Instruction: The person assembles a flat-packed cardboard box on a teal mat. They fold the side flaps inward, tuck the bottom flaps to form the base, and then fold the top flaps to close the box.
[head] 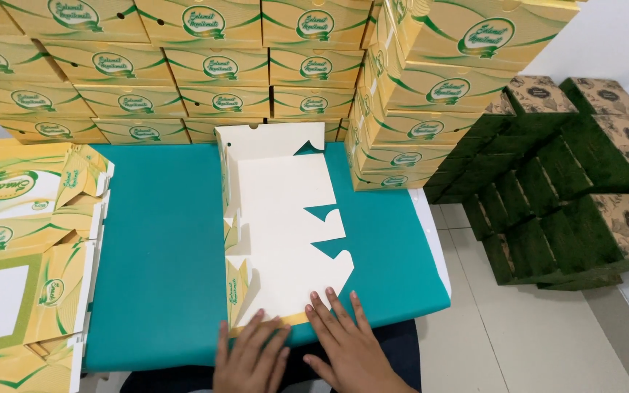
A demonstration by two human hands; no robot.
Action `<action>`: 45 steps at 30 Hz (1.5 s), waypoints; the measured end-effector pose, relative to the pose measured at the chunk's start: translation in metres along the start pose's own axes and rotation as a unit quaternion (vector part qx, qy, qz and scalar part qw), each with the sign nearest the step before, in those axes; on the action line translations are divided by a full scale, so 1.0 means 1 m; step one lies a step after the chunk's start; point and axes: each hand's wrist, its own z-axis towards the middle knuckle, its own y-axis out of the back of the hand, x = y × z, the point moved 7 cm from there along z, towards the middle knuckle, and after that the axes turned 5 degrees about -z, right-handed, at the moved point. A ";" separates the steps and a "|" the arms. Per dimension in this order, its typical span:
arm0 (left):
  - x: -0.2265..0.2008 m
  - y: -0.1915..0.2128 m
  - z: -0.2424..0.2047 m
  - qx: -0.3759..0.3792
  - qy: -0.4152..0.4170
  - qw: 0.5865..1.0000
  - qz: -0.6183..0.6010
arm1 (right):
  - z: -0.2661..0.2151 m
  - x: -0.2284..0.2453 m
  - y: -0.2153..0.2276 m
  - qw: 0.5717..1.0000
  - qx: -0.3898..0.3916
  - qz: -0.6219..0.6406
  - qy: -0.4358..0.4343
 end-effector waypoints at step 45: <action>0.133 0.041 -0.060 0.163 0.137 0.967 0.142 | 0.055 0.014 0.017 0.940 -0.025 0.337 0.046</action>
